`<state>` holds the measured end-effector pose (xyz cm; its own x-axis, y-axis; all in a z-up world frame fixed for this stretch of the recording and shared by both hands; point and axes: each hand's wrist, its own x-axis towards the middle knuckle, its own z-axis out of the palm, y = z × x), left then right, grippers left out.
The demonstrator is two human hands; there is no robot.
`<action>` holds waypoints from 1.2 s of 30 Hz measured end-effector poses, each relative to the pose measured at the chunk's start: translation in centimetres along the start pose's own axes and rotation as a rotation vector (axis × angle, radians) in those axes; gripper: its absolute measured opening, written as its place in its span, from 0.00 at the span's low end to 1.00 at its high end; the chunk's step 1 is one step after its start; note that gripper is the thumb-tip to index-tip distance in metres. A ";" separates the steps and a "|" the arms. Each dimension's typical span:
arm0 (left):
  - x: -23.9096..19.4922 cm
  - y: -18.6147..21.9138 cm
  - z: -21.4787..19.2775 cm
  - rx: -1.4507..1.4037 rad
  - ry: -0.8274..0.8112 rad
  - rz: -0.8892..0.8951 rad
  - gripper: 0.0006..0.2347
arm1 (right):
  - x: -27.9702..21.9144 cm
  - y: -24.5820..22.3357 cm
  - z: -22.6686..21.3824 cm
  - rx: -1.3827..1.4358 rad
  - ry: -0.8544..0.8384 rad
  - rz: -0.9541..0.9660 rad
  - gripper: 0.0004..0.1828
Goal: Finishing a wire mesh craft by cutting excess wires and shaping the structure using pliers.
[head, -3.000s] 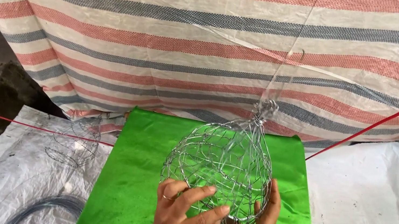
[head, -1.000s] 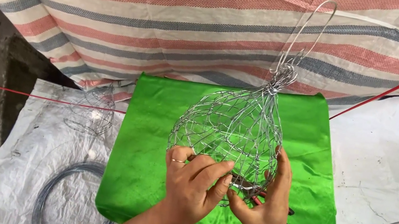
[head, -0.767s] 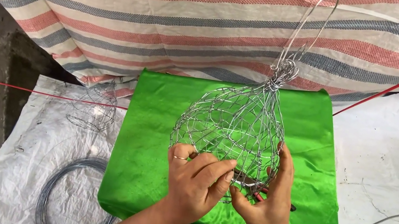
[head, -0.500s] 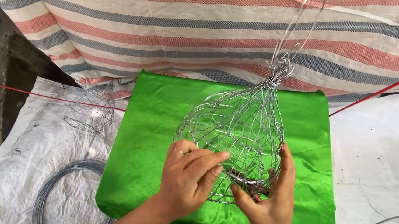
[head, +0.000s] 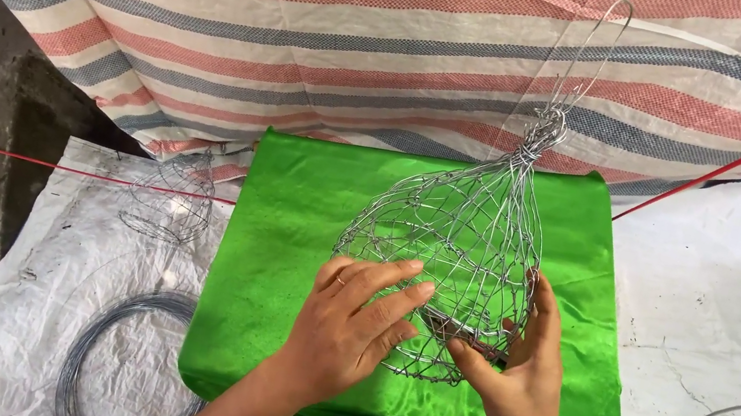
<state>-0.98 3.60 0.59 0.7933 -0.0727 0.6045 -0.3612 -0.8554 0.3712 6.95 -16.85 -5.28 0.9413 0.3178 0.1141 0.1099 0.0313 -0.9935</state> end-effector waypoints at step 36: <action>-4.8 -7.6 4.2 -1.096 0.080 -0.773 0.29 | 0.7 0.0 -1.9 0.216 0.124 0.092 0.64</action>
<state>0.03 8.30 -8.08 0.9535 0.3012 0.0101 -0.0698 0.1881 0.9797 8.21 -18.44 -5.18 0.9776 0.2103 0.0096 -0.0362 0.2130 -0.9764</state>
